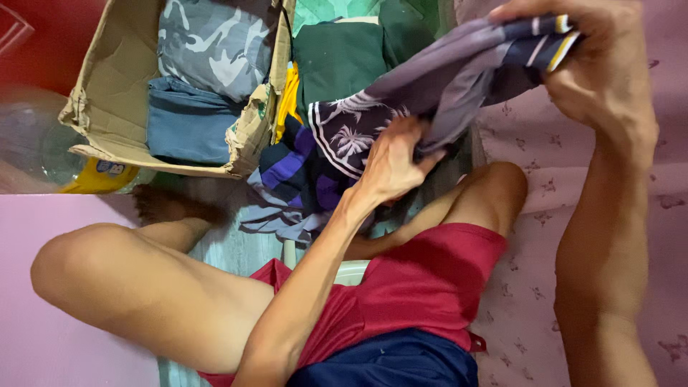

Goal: The person sits on the floor and folds various pieces of clothing, including shirts, shorts, and pants, by hand. They pick up each item from a cardboard box, fold it neatly, and place it back into the box.

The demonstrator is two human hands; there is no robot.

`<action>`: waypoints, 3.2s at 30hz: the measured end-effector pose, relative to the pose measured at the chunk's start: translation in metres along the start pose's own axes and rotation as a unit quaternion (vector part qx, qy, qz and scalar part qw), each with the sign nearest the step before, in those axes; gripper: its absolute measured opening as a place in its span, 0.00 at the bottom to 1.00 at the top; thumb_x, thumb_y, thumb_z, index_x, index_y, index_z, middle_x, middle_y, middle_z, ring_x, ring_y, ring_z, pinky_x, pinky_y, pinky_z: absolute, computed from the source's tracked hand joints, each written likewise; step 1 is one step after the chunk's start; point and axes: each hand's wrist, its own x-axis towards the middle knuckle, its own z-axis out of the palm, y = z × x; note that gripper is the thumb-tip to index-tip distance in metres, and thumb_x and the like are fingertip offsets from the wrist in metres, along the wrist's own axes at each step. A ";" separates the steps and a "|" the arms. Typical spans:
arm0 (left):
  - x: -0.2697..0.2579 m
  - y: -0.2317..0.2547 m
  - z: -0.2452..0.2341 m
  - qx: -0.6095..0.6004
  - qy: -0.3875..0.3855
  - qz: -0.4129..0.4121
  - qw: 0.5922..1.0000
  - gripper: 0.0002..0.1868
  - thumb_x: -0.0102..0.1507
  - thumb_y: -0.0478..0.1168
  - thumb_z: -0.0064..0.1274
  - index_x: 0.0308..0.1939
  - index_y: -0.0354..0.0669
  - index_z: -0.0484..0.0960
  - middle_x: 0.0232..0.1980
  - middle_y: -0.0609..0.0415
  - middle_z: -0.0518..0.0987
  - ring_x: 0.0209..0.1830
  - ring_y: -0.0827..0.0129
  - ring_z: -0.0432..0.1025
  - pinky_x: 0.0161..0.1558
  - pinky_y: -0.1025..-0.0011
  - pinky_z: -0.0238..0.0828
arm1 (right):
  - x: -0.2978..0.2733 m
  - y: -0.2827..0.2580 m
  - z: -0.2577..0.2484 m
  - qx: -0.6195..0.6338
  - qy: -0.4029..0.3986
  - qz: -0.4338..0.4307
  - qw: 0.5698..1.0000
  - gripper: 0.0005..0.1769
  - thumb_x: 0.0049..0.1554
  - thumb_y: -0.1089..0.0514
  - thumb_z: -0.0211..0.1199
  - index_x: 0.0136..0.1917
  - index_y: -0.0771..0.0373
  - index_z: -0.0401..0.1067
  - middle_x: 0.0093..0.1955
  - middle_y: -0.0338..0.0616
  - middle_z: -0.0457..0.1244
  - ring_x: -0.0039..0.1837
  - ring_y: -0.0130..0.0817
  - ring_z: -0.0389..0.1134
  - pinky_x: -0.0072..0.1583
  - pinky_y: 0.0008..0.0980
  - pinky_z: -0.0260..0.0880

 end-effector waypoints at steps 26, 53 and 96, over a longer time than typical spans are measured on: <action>0.005 -0.170 -0.056 0.286 -0.064 0.055 0.955 0.13 0.43 0.33 0.60 0.32 0.38 0.88 0.61 0.45 0.78 0.65 0.41 0.65 0.65 0.42 0.56 | 0.003 0.011 -0.011 0.133 -0.015 0.086 0.987 0.28 0.39 0.80 0.45 0.50 0.71 0.74 0.52 0.48 0.67 0.61 0.37 0.70 0.64 0.34 0.72; -0.014 -0.085 -0.112 0.371 0.162 -0.013 0.915 0.18 0.64 0.29 0.53 0.58 0.30 0.73 0.62 0.31 0.69 0.60 0.37 0.69 0.60 0.48 0.68 | -0.052 0.212 0.188 0.071 0.180 0.232 0.953 0.22 0.61 0.73 0.62 0.68 0.67 0.69 0.62 0.50 0.67 0.63 0.41 0.69 0.63 0.39 0.70; -0.128 -0.147 -0.032 0.326 -0.118 0.046 0.937 0.25 0.62 0.36 0.55 0.63 0.35 0.73 0.62 0.36 0.72 0.63 0.44 0.68 0.64 0.54 0.64 | -0.127 0.039 0.287 -0.196 -0.235 -0.028 0.951 0.47 0.45 0.54 0.68 0.77 0.54 0.59 0.82 0.51 0.47 0.81 0.47 0.48 0.75 0.62 0.41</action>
